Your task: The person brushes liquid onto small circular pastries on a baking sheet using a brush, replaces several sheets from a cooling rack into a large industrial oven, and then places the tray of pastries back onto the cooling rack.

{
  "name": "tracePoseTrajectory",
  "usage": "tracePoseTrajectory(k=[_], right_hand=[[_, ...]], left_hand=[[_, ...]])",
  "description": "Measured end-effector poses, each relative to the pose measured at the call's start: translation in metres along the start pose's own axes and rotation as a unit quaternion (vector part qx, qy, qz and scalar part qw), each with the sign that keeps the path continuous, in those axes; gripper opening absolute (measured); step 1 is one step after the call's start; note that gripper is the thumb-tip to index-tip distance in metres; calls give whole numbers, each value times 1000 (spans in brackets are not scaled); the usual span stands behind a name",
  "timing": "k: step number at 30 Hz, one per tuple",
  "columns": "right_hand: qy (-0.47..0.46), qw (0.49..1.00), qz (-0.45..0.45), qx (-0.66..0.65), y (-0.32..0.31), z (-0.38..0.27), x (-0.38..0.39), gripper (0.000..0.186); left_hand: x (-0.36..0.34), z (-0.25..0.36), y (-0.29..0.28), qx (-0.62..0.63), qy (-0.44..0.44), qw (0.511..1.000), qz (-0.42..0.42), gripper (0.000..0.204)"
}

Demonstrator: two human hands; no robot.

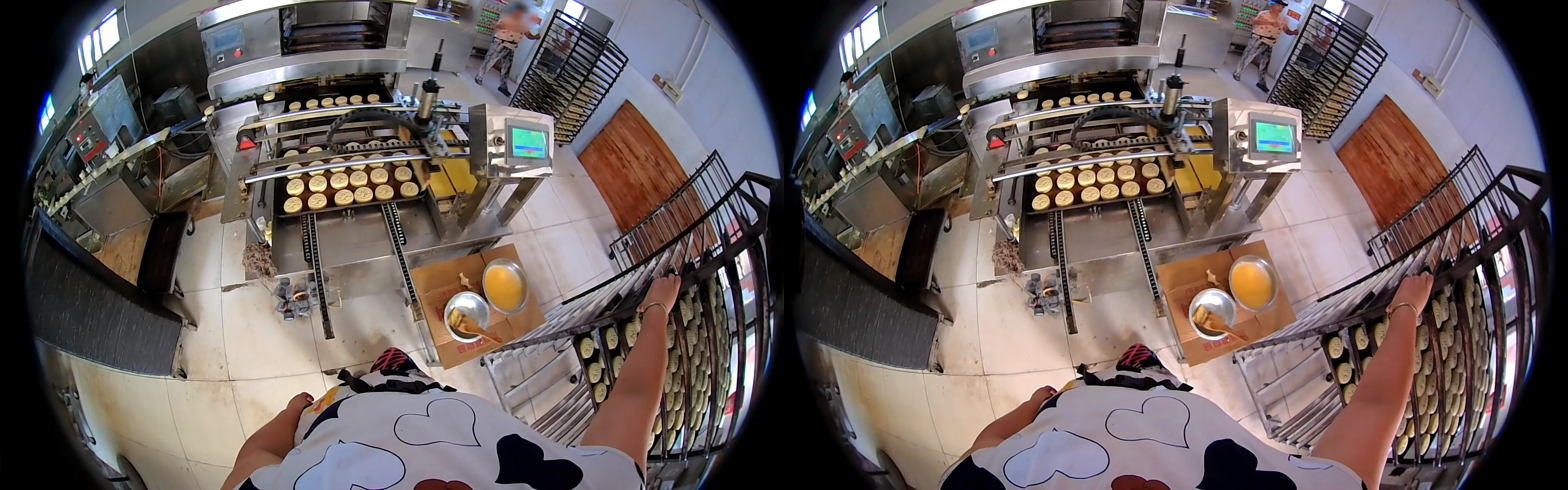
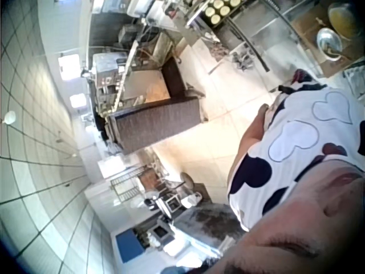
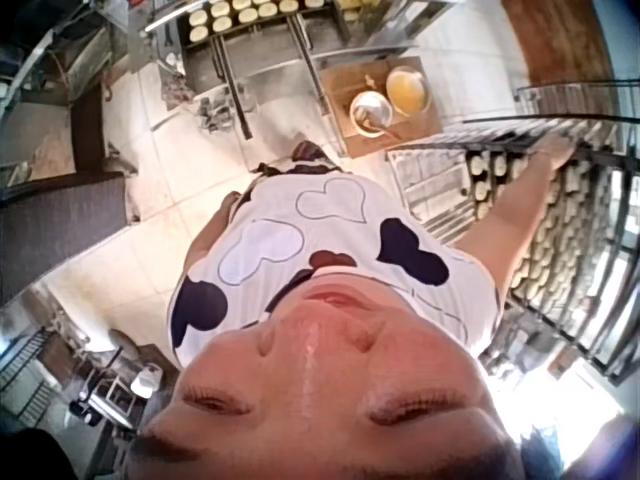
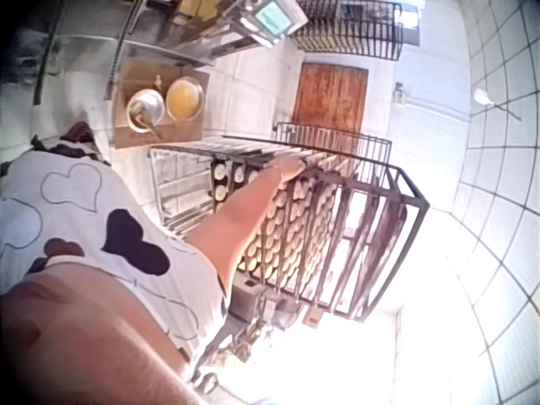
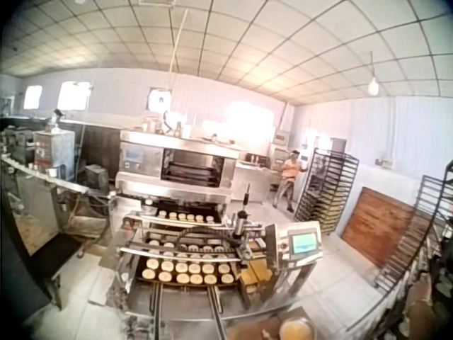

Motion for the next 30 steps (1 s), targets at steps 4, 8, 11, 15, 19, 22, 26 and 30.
tracePoseTrajectory(k=[4, 8, 11, 15, 19, 22, 26, 30], right_hand=[[-2, 1000, -6, -3, -11, 2, 9, 53], [10, 1000, -24, 11, -3, 0, 1, 58], [6, 999, -31, 11, -1, 0, 3, 57], [6, 999, -30, 13, -2, 1, 3, 58], [11, 999, -38, 13, -9, -1, 6, 61], [18, 999, -20, 28, -12, -1, 9, 60], [14, 999, -11, 30, -12, 2, 7, 55], [16, 999, 11, 48, 2, -6, -5, 51]], left_hand=[[-2, -9, 2, 9, -21, 1000, -6, 35], [-13, -9, 3, -8, -1, 1000, -8, 34], [-13, 4, 1, -11, 14, 1000, -12, 34], [-16, 13, 0, -28, 25, 999, -25, 32], [-18, 11, 0, -24, 25, 999, -12, 32], [-16, 12, 0, -12, 31, 999, -4, 33], [-15, 13, -5, 6, 31, 999, 11, 35], [-13, 29, -21, -16, 33, 998, 43, 34]])
Point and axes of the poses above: each hand's wrist, its own x-axis away from the middle knuckle, its own y-axis out of the palm, z = x × y, the point moved 8 cm from there along -x, towards the middle knuckle, and after that the axes turned 8 degrees about y, right-handed, at the moved point
